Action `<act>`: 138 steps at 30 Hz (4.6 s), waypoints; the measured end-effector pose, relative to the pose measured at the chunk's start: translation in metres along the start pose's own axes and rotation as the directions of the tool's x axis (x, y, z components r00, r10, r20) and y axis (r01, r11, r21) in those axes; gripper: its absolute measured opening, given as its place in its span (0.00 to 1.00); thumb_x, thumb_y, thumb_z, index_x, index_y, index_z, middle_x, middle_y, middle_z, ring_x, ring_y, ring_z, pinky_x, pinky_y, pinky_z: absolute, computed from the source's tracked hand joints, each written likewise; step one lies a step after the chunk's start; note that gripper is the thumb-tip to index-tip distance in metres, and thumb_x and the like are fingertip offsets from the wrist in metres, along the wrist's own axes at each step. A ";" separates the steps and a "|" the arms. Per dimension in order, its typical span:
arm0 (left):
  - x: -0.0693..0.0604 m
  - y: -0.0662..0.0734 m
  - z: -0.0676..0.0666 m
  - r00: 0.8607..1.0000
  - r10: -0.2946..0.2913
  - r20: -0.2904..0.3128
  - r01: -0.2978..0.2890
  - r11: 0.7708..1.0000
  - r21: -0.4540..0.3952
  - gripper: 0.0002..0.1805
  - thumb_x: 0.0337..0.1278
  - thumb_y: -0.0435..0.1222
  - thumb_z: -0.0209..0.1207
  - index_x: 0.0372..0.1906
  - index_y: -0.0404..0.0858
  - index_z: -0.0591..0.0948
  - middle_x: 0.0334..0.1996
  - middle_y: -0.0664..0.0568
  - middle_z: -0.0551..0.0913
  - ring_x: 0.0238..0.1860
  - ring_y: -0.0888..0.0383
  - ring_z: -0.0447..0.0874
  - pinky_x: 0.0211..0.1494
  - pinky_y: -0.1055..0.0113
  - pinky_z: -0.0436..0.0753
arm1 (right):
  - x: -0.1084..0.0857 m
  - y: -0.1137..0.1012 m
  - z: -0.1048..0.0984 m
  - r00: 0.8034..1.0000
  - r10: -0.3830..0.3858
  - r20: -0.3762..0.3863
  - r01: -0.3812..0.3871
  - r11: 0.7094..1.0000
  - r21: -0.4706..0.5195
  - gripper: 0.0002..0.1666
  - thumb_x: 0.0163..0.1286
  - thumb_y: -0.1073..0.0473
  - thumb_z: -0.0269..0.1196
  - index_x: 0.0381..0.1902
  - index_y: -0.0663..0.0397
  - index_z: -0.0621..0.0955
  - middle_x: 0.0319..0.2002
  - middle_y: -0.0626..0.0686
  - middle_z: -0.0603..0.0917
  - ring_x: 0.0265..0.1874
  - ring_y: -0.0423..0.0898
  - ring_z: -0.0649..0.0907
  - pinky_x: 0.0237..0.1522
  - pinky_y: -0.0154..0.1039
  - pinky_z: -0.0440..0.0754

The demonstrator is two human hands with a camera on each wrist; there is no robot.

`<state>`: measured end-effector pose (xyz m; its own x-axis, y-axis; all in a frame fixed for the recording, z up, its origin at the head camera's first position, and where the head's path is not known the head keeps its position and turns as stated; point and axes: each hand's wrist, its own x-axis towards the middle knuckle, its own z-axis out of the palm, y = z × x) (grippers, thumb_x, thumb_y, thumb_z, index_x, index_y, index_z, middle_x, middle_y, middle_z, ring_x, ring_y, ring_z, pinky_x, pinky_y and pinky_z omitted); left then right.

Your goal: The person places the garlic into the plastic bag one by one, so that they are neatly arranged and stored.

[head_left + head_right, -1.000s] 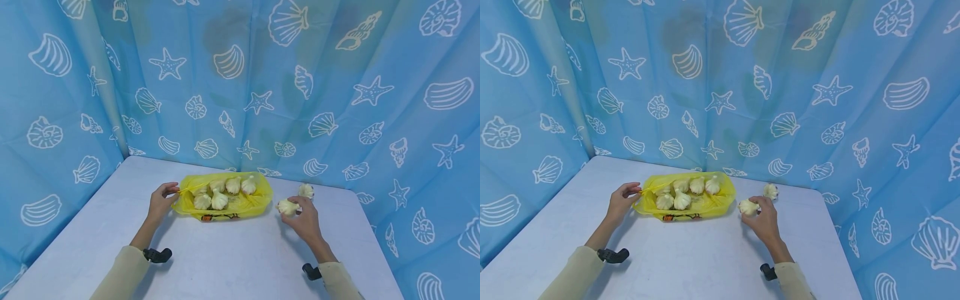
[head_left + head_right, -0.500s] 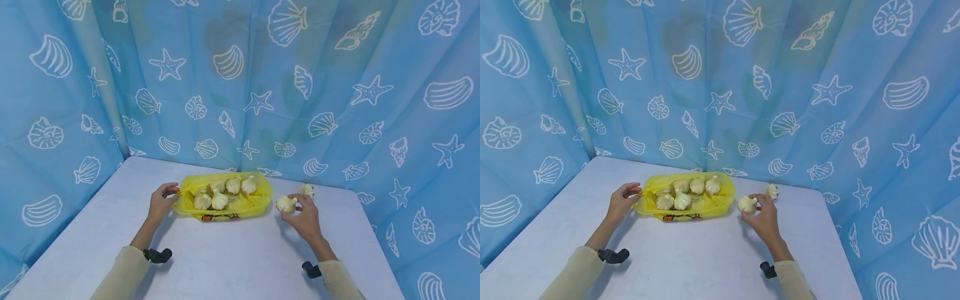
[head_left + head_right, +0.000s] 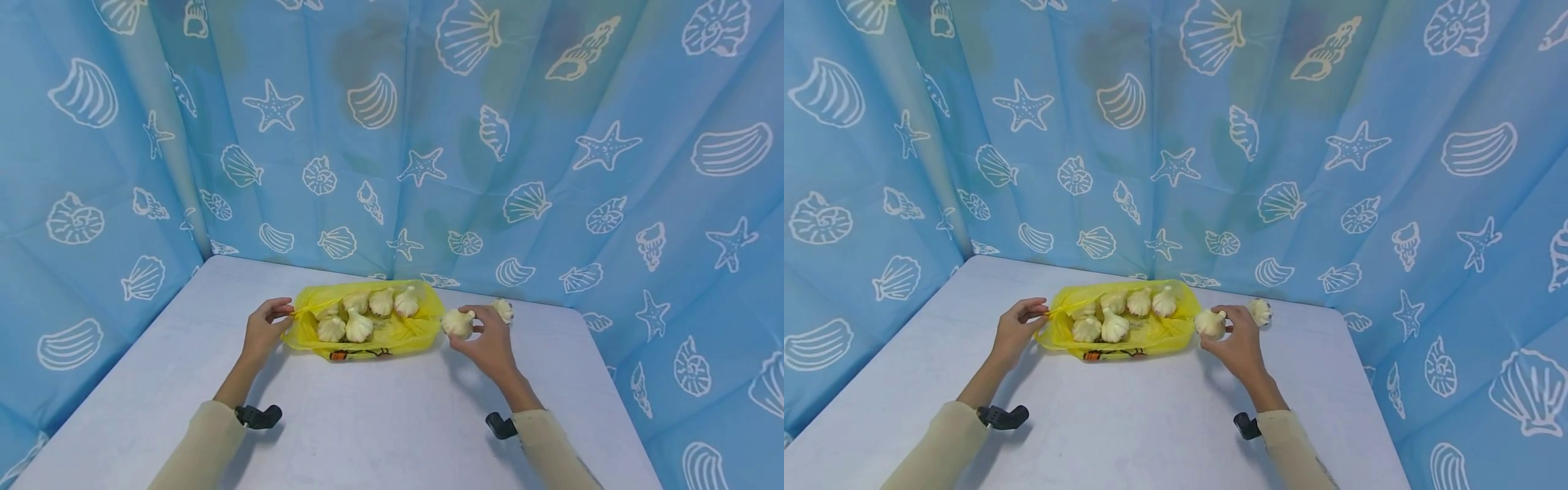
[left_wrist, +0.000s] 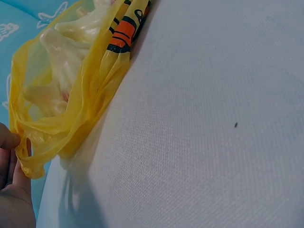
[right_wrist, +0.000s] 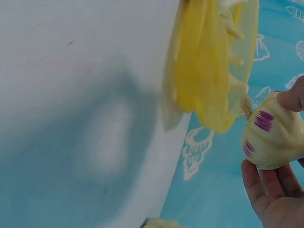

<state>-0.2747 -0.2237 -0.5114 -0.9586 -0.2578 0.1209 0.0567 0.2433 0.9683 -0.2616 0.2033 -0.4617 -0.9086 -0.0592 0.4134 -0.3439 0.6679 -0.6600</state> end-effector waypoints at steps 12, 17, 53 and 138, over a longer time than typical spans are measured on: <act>-0.001 0.001 -0.004 1.000 -0.014 -0.020 0.014 1.000 -0.002 0.22 0.59 0.26 0.59 0.59 0.36 0.77 0.49 0.43 0.80 0.55 0.49 0.77 0.66 0.56 0.72 | 0.021 -0.031 0.024 0.995 -0.094 0.033 0.091 0.994 0.065 0.27 0.50 0.56 0.75 0.50 0.51 0.80 0.51 0.51 0.76 0.48 0.48 0.77 0.46 0.49 0.84; 0.000 0.001 -0.003 1.000 0.002 -0.023 -0.002 1.000 -0.007 0.22 0.58 0.26 0.59 0.59 0.35 0.76 0.48 0.43 0.80 0.55 0.49 0.77 0.66 0.57 0.72 | 0.025 -0.039 0.037 0.992 -0.112 0.055 0.107 0.990 0.092 0.26 0.50 0.57 0.75 0.49 0.50 0.81 0.50 0.52 0.76 0.47 0.48 0.78 0.44 0.48 0.85; -0.002 -0.003 -0.003 0.999 0.037 -0.015 -0.037 0.999 -0.032 0.20 0.58 0.26 0.60 0.57 0.35 0.77 0.47 0.43 0.80 0.53 0.49 0.78 0.66 0.56 0.72 | 0.025 -0.039 0.121 0.973 -0.095 0.212 0.081 0.994 0.072 0.24 0.48 0.59 0.74 0.45 0.51 0.80 0.44 0.50 0.77 0.41 0.47 0.76 0.41 0.42 0.79; -0.003 -0.003 -0.004 1.000 0.013 -0.016 -0.013 0.999 -0.037 0.22 0.57 0.26 0.59 0.59 0.33 0.76 0.48 0.42 0.80 0.54 0.49 0.78 0.65 0.57 0.73 | 0.063 0.010 0.020 0.995 0.098 -0.030 -0.099 0.994 -0.043 0.33 0.61 0.54 0.70 0.61 0.57 0.72 0.56 0.58 0.76 0.53 0.54 0.76 0.53 0.49 0.81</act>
<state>-0.2713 -0.2279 -0.5142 -0.9531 -0.2699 0.1370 0.0799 0.2122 0.9740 -0.3272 0.1913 -0.4553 -0.9304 0.0288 0.3655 -0.2415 0.7018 -0.6702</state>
